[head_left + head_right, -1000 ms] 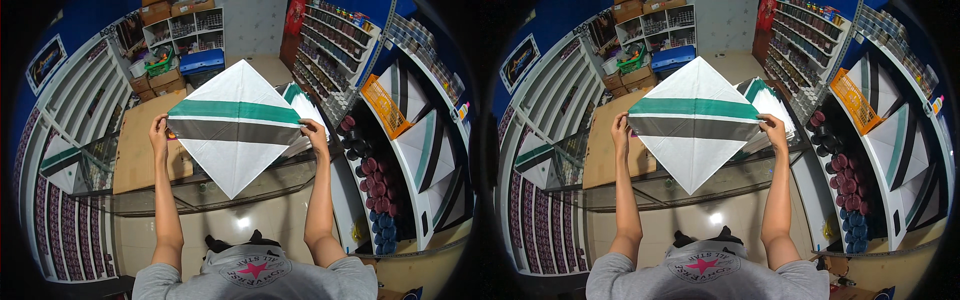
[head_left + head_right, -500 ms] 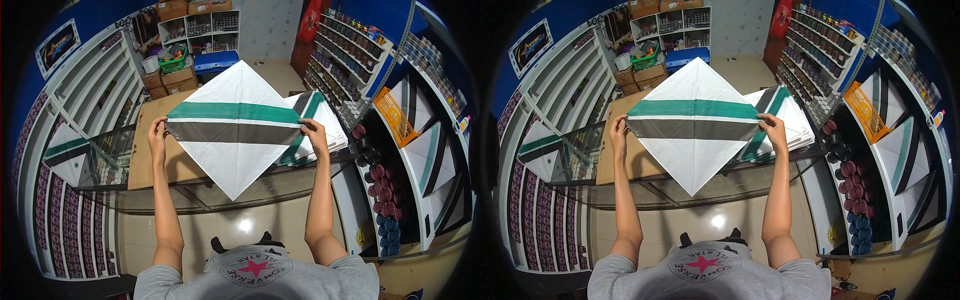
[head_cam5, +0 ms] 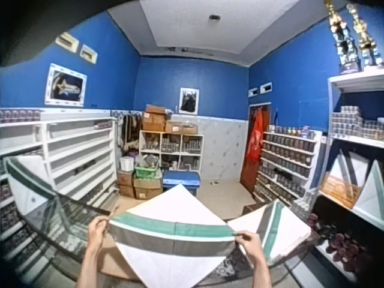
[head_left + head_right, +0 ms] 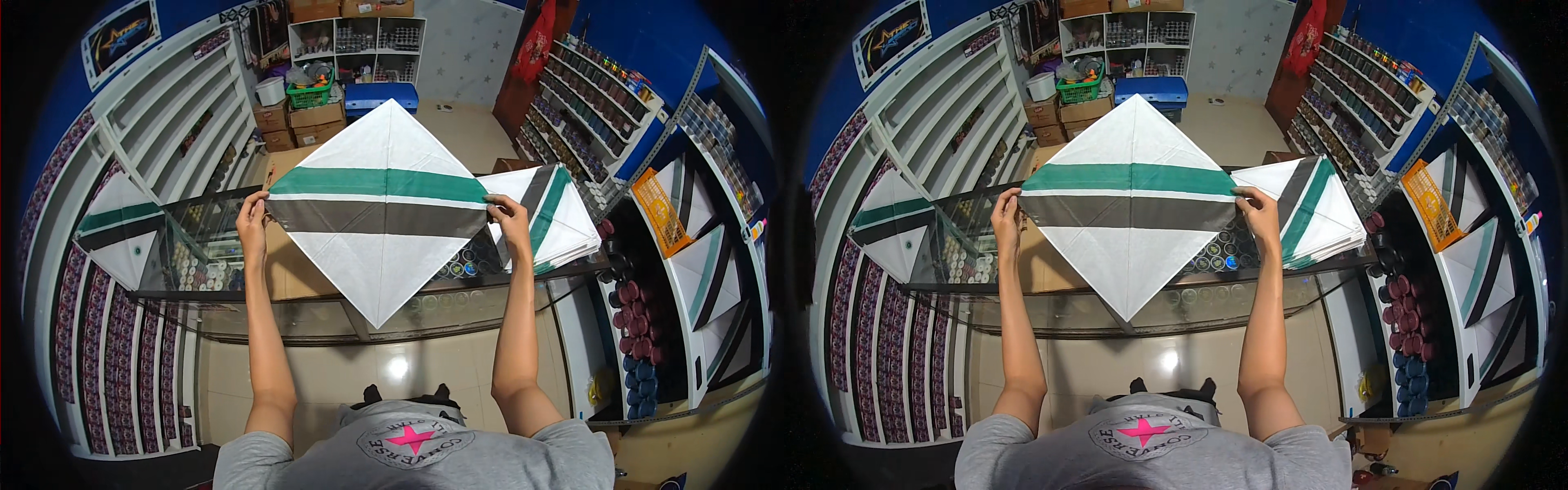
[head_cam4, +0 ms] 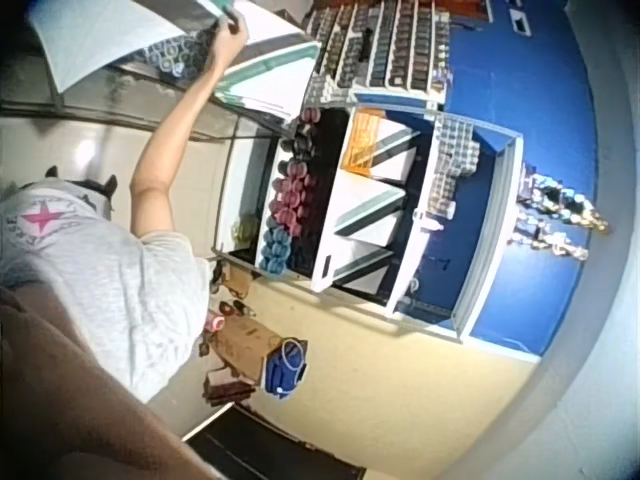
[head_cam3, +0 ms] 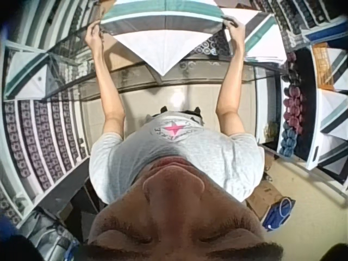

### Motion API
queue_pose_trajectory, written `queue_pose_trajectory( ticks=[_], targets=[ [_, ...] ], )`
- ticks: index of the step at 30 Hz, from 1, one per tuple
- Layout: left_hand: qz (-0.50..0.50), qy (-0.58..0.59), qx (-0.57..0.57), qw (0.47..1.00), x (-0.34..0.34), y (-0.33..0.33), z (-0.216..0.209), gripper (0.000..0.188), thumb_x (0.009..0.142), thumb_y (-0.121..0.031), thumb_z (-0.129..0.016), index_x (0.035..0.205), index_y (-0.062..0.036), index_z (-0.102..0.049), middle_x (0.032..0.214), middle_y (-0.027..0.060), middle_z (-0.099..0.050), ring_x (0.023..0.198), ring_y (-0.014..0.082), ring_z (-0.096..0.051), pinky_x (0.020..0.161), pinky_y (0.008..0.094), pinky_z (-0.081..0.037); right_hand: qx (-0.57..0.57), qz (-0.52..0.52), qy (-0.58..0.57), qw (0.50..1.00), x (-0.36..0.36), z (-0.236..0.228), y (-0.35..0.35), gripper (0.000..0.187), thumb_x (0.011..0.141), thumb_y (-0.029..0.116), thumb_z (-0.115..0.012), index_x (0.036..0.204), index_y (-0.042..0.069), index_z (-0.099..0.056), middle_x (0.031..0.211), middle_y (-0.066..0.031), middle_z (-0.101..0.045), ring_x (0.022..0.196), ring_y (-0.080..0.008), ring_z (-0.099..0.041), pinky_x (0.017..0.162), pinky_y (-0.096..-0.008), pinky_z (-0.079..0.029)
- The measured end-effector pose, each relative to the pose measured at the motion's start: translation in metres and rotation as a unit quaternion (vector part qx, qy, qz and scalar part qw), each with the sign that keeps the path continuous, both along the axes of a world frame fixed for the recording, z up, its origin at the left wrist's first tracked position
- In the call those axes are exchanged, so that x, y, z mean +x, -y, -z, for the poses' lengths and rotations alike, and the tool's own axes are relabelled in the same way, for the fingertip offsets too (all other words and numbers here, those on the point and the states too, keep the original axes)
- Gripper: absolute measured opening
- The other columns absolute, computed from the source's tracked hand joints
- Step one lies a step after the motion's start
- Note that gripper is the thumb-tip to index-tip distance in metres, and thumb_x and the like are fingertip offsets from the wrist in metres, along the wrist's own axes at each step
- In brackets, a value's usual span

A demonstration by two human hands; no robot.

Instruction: The person repeatedly picks up a folded white kite with green and black stripes, unfolds it on a cardboard surface, and applies a small green circular sticker to the center. The person then refolds the kite and places it on a nearby shelf. This process is repeated for multiple kites.

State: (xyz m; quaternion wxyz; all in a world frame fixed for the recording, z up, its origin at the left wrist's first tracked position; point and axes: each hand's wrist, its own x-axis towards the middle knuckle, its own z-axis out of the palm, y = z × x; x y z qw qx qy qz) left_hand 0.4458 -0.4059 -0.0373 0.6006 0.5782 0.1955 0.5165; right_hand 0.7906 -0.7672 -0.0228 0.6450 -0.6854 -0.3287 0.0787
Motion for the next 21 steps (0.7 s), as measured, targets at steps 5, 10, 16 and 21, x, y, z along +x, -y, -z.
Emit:
queue_pose_trajectory(
  ticks=[5, 10, 16, 21],
  targets=[
    [-0.002, -0.011, -0.004, 1.0, -0.022, -0.028, 0.013, 0.017, 0.098, -0.013, -0.053, 0.109, -0.0045, -0.06, 0.095, 0.0003, -0.062, 0.077, 0.0038, -0.054, 0.065, 0.0183, -0.041, -0.016, -0.001, -0.004, 1.0, -0.018, -0.001, -0.019, 0.02, 0.082, 0.0, -0.062, 0.1, 0.003, -0.07, 0.084, 0.0007, -0.066, 0.069, -0.0063, -0.051, 0.062, -0.0213, -0.04],
    [-0.014, -0.016, 0.003, 1.0, -0.021, -0.027, 0.015, 0.016, 0.097, -0.015, -0.055, 0.108, -0.0046, -0.06, 0.093, -0.0014, -0.062, 0.077, 0.0037, -0.053, 0.067, 0.0196, -0.041, -0.024, 0.004, -0.008, 1.0, -0.019, -0.008, -0.022, 0.019, 0.083, 0.001, -0.063, 0.1, 0.004, -0.071, 0.08, 0.0018, -0.065, 0.068, -0.0057, -0.051, 0.061, -0.0212, -0.04],
    [-0.018, -0.032, 0.016, 0.999, -0.017, -0.021, 0.005, 0.016, 0.095, -0.014, -0.057, 0.108, -0.0047, -0.06, 0.093, -0.0014, -0.063, 0.078, 0.0042, -0.055, 0.069, 0.0205, -0.042, -0.004, 0.004, -0.002, 1.0, -0.008, -0.007, -0.028, 0.017, 0.084, 0.002, -0.063, 0.1, 0.004, -0.071, 0.084, 0.0006, -0.066, 0.069, -0.0064, -0.052, 0.062, -0.0211, -0.04],
    [-0.039, -0.03, 0.025, 0.998, -0.01, -0.014, -0.002, 0.016, 0.094, -0.013, -0.058, 0.108, -0.0045, -0.061, 0.092, -0.0007, -0.064, 0.077, 0.0052, -0.055, 0.067, 0.0214, -0.043, 0.007, -0.003, 0.001, 1.0, 0.005, -0.006, -0.031, 0.017, 0.084, 0.002, -0.063, 0.099, 0.003, -0.071, 0.083, 0.0006, -0.066, 0.069, -0.0063, -0.053, 0.062, -0.0213, -0.04]
  ],
)
